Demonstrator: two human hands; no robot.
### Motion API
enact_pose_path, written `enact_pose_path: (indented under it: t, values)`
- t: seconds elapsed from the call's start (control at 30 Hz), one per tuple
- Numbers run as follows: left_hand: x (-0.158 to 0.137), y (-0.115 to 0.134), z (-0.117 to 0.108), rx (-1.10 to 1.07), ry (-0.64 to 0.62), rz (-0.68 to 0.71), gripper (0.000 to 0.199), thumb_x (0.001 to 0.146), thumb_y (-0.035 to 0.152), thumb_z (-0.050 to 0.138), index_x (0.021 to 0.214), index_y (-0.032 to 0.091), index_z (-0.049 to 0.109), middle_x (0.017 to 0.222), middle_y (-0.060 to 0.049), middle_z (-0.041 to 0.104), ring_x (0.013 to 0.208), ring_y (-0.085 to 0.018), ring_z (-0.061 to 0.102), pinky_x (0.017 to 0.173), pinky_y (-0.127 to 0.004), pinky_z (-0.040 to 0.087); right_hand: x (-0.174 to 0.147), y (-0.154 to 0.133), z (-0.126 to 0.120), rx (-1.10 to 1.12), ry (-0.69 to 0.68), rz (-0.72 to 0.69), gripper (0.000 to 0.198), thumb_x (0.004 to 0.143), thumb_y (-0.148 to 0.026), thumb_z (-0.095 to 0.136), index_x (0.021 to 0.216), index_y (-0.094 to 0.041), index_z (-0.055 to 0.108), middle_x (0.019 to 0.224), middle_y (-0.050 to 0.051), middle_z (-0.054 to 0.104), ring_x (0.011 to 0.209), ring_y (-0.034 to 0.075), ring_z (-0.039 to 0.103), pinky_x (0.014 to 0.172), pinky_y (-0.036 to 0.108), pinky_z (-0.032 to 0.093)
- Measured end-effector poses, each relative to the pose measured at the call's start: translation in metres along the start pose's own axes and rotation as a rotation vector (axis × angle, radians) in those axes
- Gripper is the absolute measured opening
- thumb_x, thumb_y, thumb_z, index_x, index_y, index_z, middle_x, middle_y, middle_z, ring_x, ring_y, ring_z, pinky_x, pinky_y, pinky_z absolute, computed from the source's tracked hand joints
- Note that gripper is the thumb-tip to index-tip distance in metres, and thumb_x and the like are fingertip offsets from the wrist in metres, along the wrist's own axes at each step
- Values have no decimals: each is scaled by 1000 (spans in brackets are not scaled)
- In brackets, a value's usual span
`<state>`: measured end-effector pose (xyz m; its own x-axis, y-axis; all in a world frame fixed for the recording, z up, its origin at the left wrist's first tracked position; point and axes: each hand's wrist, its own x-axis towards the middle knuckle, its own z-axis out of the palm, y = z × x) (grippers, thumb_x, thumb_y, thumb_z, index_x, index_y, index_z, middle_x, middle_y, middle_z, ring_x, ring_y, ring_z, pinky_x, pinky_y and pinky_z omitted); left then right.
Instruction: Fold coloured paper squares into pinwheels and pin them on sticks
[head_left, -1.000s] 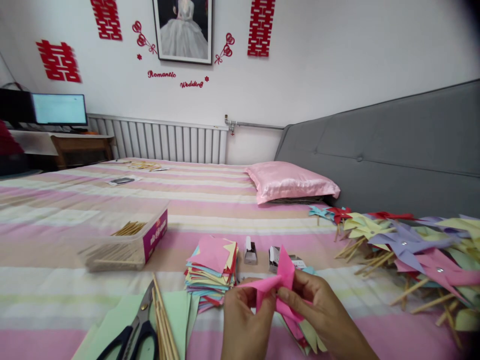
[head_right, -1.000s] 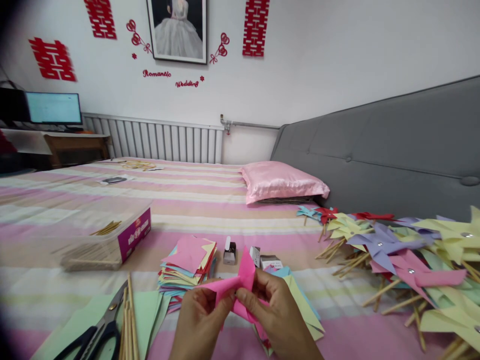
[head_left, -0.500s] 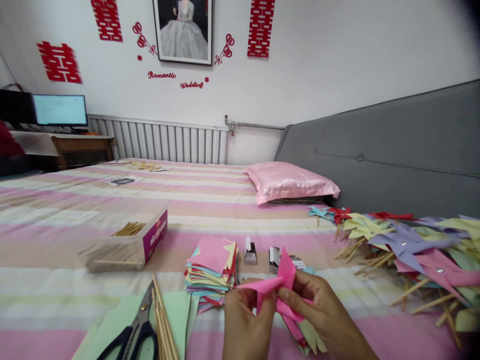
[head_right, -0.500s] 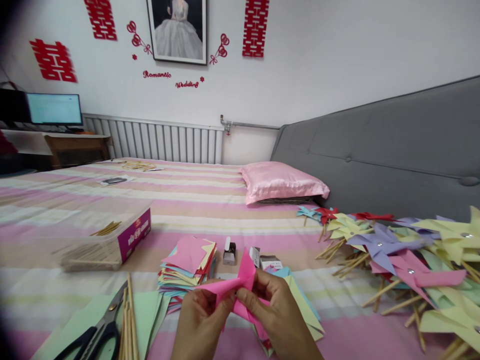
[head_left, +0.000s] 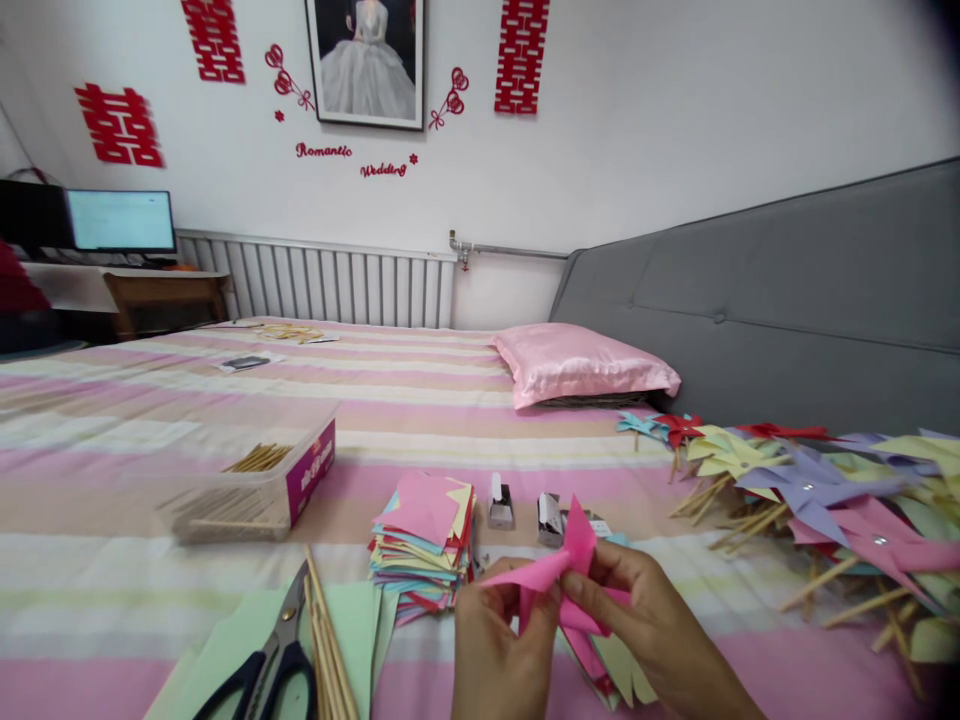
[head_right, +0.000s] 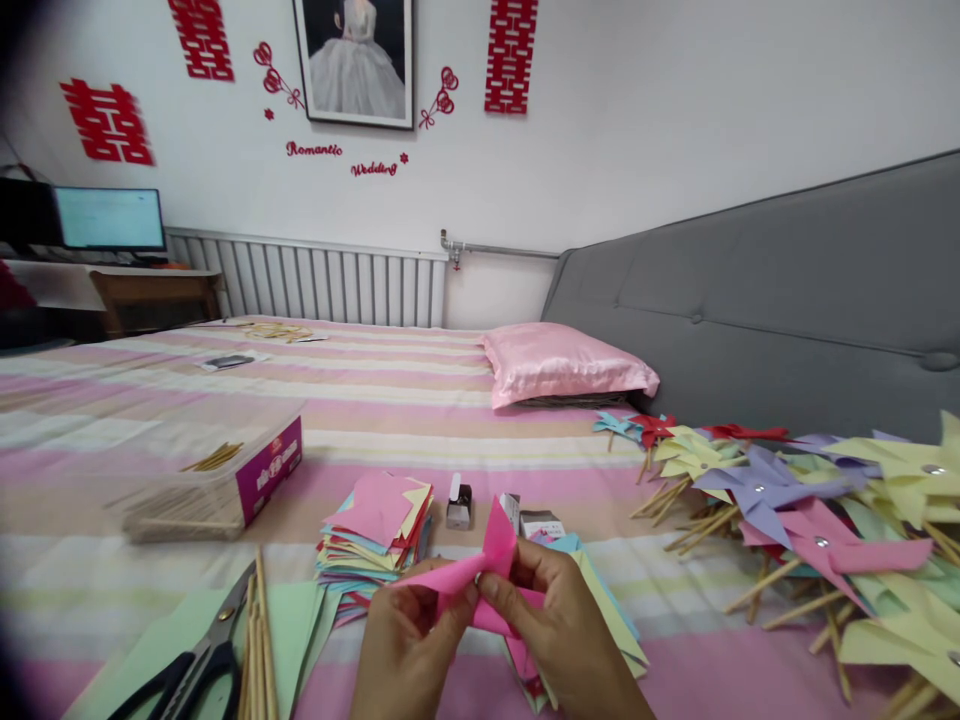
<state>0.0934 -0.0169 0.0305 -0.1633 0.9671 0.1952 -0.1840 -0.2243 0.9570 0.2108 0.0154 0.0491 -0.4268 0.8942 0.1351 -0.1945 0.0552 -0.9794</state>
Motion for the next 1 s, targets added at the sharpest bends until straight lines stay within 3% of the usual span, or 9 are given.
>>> enact_pose_path:
  t: [0.2,0.33,0.43,0.6,0.7,0.8,0.9,1.0]
  values:
    - [1,-2,3,-49,-8,-93,18,71,18,59,81,7,67,66,-6,68,62,-16,58,62,-25,45,0,2,-3,-125,89,-31,30,66,-40,69,81,-13,69,71,6,69,70,21,63,67,30,48]
    - [2,3,4,-49,30,-149,4,65,12,61,62,11,63,51,2,59,49,-9,48,53,-19,40,2,8,-4,-237,109,-72,26,70,-38,65,76,-13,67,69,6,68,70,23,61,66,31,47]
    - [3,4,2,-59,40,-187,14,62,11,63,50,13,56,43,6,50,42,-6,39,46,-17,34,3,9,-3,-217,108,-63,27,69,-38,66,77,-13,68,69,6,68,70,23,62,65,31,48]
    - [4,-1,0,-3,-3,-167,9,66,17,61,61,10,63,50,2,57,47,-8,46,49,-18,36,4,11,-2,-154,86,-48,37,64,-46,68,77,-12,70,67,7,68,69,23,62,63,31,48]
    - [4,3,-2,94,-25,-126,18,71,27,58,73,10,65,60,-4,64,57,-14,56,55,-22,41,4,12,-4,-143,115,-49,35,62,-44,71,74,-12,70,65,5,67,67,20,60,61,28,47]
    - [1,19,-15,316,35,-90,26,74,37,54,77,13,63,74,-9,68,70,-20,62,63,-27,44,4,12,-7,-41,159,-4,28,63,-40,72,73,-13,69,64,3,67,63,17,59,59,25,46]
    - [-5,43,-43,836,173,-83,22,80,35,44,80,20,61,79,-7,69,76,-23,62,69,-33,42,3,11,-9,12,173,47,23,61,-36,74,71,-15,68,63,2,67,61,16,58,58,23,45]
    - [-14,61,-74,1377,197,-349,24,79,26,37,72,25,60,74,-8,69,77,-31,62,63,-39,38,2,11,-7,5,181,55,27,58,-38,75,71,-15,68,63,2,66,60,16,57,57,24,44]
